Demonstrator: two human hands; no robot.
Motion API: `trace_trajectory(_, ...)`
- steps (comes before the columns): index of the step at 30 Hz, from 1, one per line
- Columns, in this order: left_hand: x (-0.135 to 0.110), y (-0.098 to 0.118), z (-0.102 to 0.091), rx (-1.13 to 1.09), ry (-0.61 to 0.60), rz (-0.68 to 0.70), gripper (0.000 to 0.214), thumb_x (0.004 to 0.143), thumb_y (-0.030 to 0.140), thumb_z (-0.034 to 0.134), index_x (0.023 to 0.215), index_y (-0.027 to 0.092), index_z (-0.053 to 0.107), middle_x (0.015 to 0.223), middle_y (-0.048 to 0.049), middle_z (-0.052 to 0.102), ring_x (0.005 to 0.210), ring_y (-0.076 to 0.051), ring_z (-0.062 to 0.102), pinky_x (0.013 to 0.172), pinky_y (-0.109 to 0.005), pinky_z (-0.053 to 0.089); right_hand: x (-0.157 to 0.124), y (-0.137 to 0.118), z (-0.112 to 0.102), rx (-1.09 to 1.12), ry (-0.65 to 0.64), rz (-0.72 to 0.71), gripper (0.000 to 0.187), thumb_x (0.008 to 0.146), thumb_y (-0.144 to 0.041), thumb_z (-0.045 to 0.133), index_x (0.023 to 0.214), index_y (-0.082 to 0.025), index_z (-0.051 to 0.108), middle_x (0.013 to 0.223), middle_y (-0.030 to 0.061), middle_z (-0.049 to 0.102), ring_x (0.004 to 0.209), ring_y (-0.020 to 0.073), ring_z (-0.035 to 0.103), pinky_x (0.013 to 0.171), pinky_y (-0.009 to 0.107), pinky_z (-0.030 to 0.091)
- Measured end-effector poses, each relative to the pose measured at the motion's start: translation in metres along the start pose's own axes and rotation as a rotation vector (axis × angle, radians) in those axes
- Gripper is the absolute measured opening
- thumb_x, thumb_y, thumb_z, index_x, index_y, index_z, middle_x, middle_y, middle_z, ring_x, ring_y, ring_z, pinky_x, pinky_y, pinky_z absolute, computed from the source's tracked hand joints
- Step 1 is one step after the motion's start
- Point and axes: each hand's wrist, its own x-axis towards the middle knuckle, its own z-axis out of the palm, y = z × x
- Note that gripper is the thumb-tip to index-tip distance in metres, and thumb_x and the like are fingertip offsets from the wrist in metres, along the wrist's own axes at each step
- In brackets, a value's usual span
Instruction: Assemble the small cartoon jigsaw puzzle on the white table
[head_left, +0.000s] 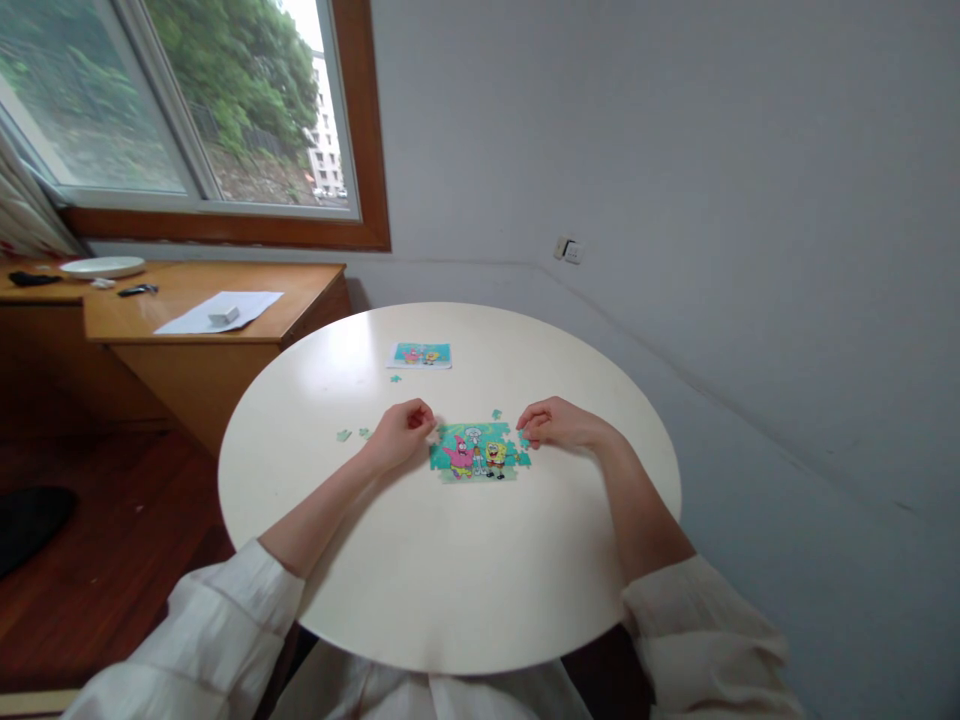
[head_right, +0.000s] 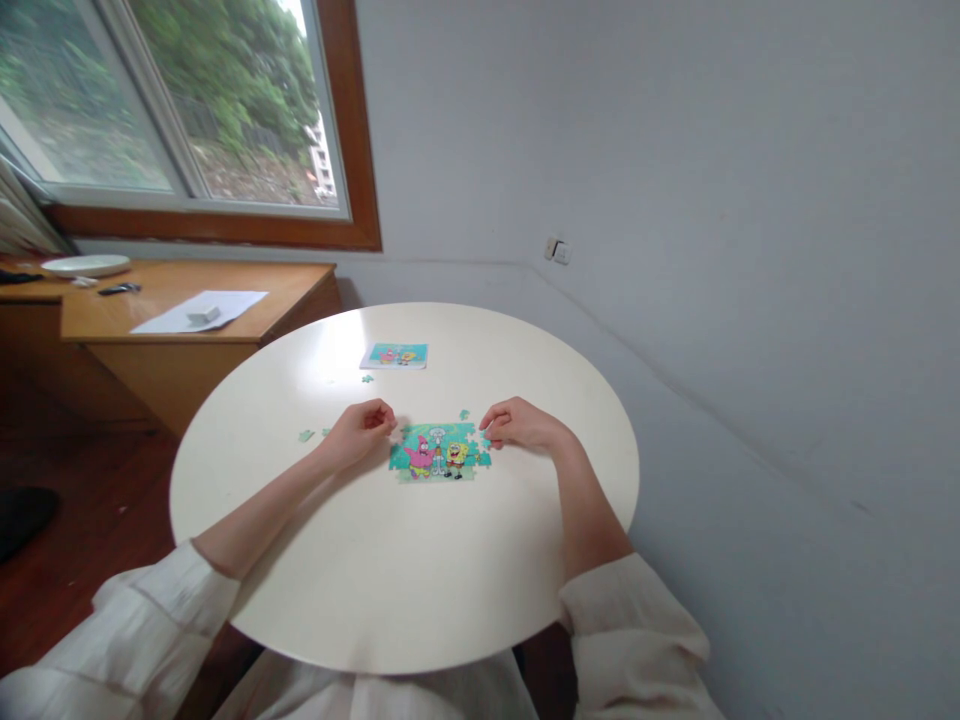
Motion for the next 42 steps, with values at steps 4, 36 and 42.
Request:
trace_trajectory(4,0.000,0.001,0.000,0.003,-0.011,-0.010,0.011,0.067,0.026,0.050,0.066,0.015,0.049,0.060,0.0014,0.050,0.055,-0.010,0.046,0.055,-0.023,0.036,0.002,0.003,0.002,0.031,-0.016,-0.008,0.022,0.055,-0.021,0.067,0.073,-0.011,0.060,0.056,0.0000,0.059,0.051,0.0082,0.053,0.053,0.021,0.042)
trace_trajectory(36,-0.001,0.004,0.000,0.010,-0.013,-0.006,0.010,0.066,0.025,0.051,0.065,0.015,0.050,0.059,0.0015,0.051,0.055,-0.010,0.047,0.055,-0.023,0.036,0.011,0.004,0.012,-0.111,0.117,-0.059,0.017,0.061,-0.022,0.059,0.074,-0.012,0.059,0.052,-0.0030,0.053,0.050,0.0071,0.046,0.049,0.020,0.034)
trace_trajectory(42,-0.002,0.006,0.000,0.008,-0.017,-0.020,0.013,0.065,0.028,0.051,0.065,0.015,0.050,0.059,0.0013,0.051,0.055,-0.011,0.046,0.055,-0.023,0.036,0.010,0.003,0.011,-0.124,0.134,-0.014,0.013,0.059,-0.021,0.060,0.068,-0.013,0.057,0.052,-0.0028,0.054,0.048,0.0073,0.046,0.048,0.020,0.033)
